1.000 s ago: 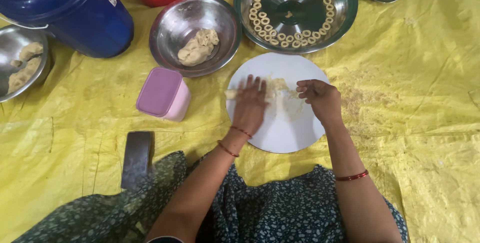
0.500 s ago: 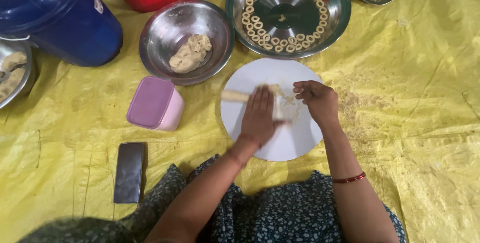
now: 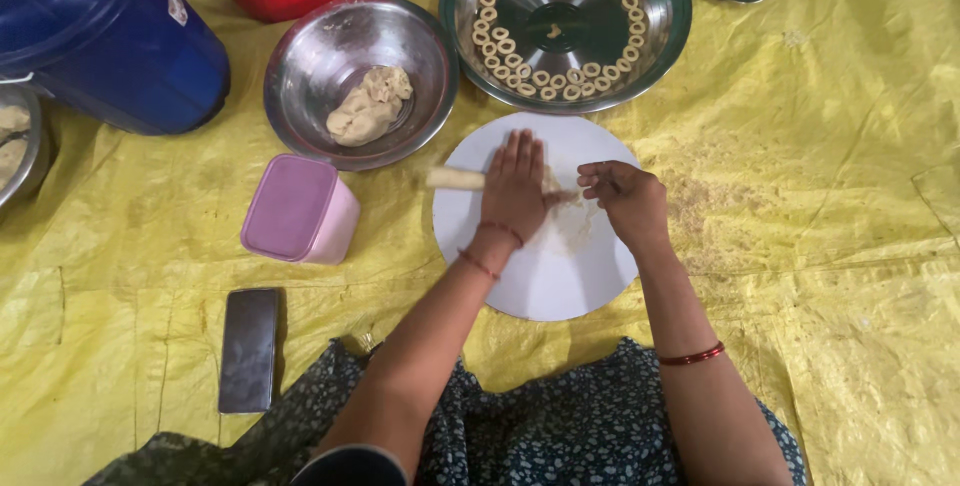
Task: The person rolls small pieces of dough into thin ropes on a white plate, then joins the ends to form rings. The finished rings are placed into a metal bowl. The process is repeated with additional dough pieces.
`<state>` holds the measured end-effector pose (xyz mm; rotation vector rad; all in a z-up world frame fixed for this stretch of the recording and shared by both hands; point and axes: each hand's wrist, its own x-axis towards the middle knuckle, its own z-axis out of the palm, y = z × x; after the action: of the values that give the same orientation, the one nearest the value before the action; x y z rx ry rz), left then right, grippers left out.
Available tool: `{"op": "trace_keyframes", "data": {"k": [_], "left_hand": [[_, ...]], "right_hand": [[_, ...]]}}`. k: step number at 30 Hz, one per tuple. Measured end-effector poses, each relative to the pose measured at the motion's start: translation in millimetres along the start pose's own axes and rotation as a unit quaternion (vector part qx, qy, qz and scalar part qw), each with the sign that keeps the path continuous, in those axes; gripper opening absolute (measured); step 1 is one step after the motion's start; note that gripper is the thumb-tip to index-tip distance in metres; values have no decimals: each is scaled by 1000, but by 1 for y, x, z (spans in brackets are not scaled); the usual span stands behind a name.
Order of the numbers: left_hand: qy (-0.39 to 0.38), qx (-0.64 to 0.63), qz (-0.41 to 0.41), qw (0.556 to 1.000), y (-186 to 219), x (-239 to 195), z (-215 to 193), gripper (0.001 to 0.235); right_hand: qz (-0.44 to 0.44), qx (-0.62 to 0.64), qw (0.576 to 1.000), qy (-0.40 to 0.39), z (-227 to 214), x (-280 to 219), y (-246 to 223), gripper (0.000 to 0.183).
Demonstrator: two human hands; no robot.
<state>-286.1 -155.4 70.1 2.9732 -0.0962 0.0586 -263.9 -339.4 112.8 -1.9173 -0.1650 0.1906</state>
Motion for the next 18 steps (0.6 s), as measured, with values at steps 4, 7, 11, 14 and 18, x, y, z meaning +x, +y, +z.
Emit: {"op": "trace_keyframes", "data": {"k": [4,7,11,14,18], "left_hand": [[14,-53,23,998,24,-71,6,99],[42,-86,46,994,31,-101,12,95],[29,-70,79,994,14,-67,13,90],[37,-51,91,994,-7,-21,6,89],[37,24,80,996,-10,-10,-3,89]], "right_hand": [[-9,10,1000,-2,5,0,-1,28],[-13,7,1000,-3,7,-2,-1,26],[-25,-7,1000,-4,5,-2,0,25],[-27,0,1000,-1,3,-1,1,26],[-34,1,999,-1,3,1,1,24]]}}
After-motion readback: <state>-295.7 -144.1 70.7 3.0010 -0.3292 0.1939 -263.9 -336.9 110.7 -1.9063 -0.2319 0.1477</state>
